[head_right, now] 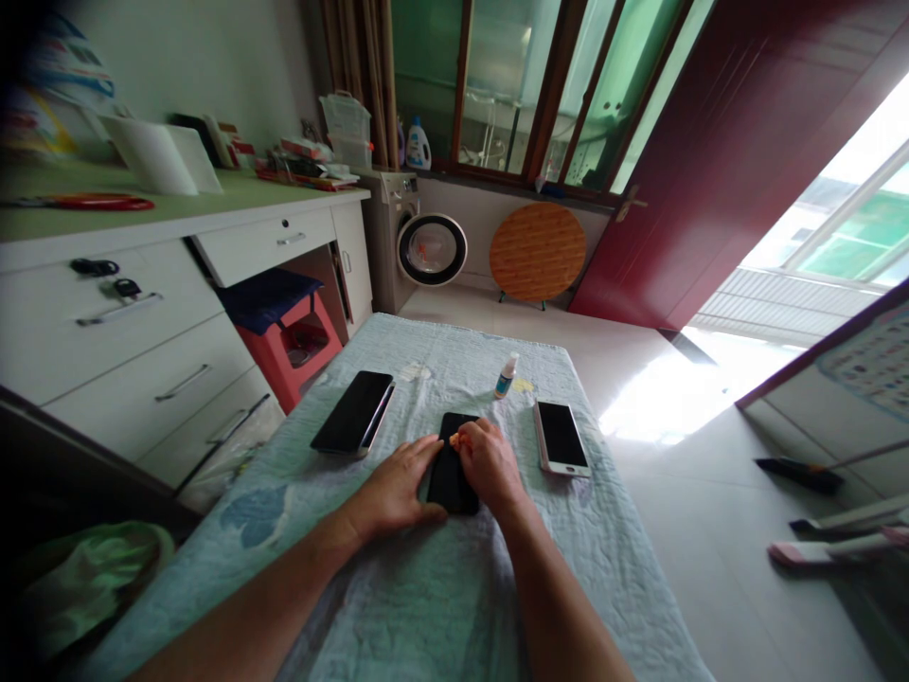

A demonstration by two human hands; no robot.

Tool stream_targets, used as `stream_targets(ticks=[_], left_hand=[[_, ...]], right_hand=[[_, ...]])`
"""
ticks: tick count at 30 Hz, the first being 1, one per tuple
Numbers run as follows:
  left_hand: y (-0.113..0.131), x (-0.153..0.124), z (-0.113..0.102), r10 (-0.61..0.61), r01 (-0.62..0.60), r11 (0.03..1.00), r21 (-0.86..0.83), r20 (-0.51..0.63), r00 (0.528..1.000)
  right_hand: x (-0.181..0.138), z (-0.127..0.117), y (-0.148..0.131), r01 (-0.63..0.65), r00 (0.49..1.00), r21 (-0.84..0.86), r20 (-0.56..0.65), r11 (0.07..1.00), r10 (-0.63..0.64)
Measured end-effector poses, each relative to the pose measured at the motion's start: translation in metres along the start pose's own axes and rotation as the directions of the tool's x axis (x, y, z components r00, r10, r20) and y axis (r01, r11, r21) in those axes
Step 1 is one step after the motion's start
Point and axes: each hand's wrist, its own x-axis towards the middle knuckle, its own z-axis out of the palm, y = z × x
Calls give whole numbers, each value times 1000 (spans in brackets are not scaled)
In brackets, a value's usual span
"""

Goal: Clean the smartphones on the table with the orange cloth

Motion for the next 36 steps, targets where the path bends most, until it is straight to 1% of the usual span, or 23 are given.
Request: stream_targets(ticks=[3, 6, 9, 13, 18, 29, 36], left_hand=[[-2, 0, 2, 3, -3, 1000, 2, -5, 1000], [-4, 1, 4, 16, -15, 1000, 13, -16, 1000], [-4, 1, 4, 7, -7, 1000, 28, -7, 1000], [-3, 1, 2, 5, -6, 1000, 30, 10, 1000], [-5, 1, 3, 19, -19, 1000, 7, -5, 1000], [0, 0, -1, -16, 15, 1000, 22, 44, 999], [-1, 1, -3, -12, 10, 999, 37, 58, 998]], right_hand=[[1, 2, 3, -27, 999, -28, -40, 999, 26], [2, 3, 4, -40, 998, -19, -40, 999, 39], [3, 2, 3, -28, 1000, 18, -1, 999, 28], [2, -1, -1, 45, 997, 45, 61, 998, -47], [-2, -4, -9, 109, 984, 41, 136, 993, -114], [-7, -13, -21, 130, 941, 177, 289, 976, -178], [-9, -18, -24, 102, 920, 206, 354, 973, -171]])
